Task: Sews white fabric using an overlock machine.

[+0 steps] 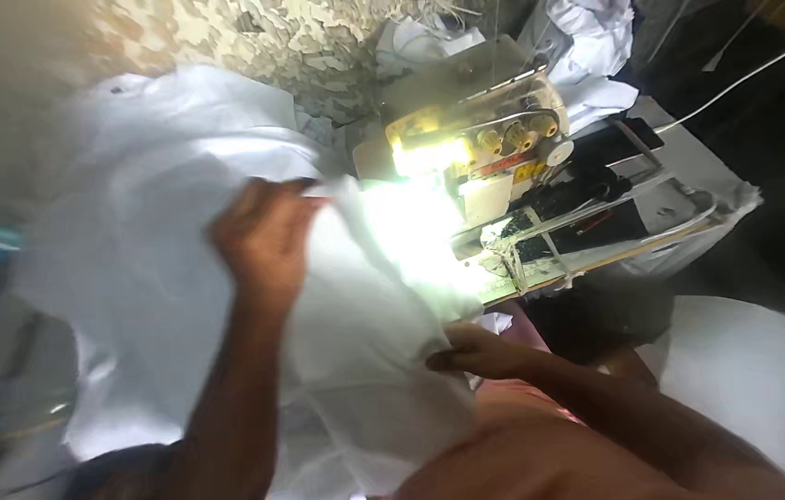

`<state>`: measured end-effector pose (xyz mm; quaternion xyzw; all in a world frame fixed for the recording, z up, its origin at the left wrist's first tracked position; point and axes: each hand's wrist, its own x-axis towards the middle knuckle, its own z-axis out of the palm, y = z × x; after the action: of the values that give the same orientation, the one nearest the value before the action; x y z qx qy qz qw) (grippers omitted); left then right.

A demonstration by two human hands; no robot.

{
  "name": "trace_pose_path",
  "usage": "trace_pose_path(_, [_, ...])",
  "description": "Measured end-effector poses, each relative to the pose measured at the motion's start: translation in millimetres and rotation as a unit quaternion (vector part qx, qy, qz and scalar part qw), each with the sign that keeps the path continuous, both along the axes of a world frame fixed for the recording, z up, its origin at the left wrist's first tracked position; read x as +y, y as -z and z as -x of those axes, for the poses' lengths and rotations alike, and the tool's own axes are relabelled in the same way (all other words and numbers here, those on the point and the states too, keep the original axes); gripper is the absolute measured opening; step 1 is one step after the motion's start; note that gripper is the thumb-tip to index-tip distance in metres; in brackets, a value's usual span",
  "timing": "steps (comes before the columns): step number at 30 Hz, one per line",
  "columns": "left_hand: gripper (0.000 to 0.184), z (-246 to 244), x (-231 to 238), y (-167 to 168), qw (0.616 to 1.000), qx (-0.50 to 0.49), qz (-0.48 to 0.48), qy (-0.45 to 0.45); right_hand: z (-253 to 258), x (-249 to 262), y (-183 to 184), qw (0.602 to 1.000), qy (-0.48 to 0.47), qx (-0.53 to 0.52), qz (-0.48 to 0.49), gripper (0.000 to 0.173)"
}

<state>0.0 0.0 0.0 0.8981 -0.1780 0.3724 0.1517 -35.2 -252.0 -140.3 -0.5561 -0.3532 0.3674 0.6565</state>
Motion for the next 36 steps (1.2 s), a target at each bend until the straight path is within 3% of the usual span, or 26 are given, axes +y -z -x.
trace_pose_path(3, [0.023, -36.9, -12.0, 63.2, 0.975, 0.191, 0.105, 0.034, 3.4, -12.6, 52.9, 0.995, 0.058, 0.065, 0.052, 0.020])
trace_pose_path(7, [0.018, -54.4, -28.8, 90.0, 0.948, 0.291, 0.129, 0.011, -8.3, -21.8, 53.4, 0.984, 0.104, 0.125, 0.077, 0.027])
trace_pose_path(10, [0.016, -50.8, -37.4, 84.2, 0.945, 0.290, 0.148, -0.012, -36.0, -8.4, 22.5, 0.971, 0.187, 0.117, 0.095, 0.044])
trace_pose_path(15, [0.017, -45.2, -50.7, 88.6, 0.951, 0.253, 0.175, -0.029, -56.5, 24.3, 8.0, 0.937, 0.341, 0.053, 0.047, 0.014])
trace_pose_path(17, [0.018, -44.5, -56.1, 90.4, 0.961, 0.226, 0.154, -0.028, -52.5, 30.9, 7.3, 0.920, 0.387, 0.047, 0.040, 0.008])
trace_pose_path(19, [0.018, -44.3, -59.5, 94.1, 0.970, 0.203, 0.127, -0.036, -47.3, 33.1, 5.7, 0.905, 0.415, 0.088, 0.033, 0.019])
trace_pose_path(22, [0.014, -49.0, -61.9, 103.7, 0.975, 0.187, 0.102, -0.059, -48.0, 34.5, -3.7, 0.881, 0.423, 0.206, 0.052, 0.038])
trace_pose_path(26, [0.012, -58.5, -58.0, 114.5, 0.980, 0.167, 0.092, -0.063, -56.3, 33.8, -11.4, 0.869, 0.406, 0.275, 0.074, 0.019])
trace_pose_path(31, [0.010, -72.6, -38.7, 134.5, 0.973, 0.171, 0.156, 0.015, -60.3, 31.9, 5.4, 0.891, 0.394, 0.209, 0.087, 0.007])
trace_pose_path(36, [0.006, -63.1, -40.0, 134.3, 0.976, 0.181, 0.118, -0.005, -48.1, 23.6, 21.3, 0.920, 0.365, 0.101, 0.104, 0.010])
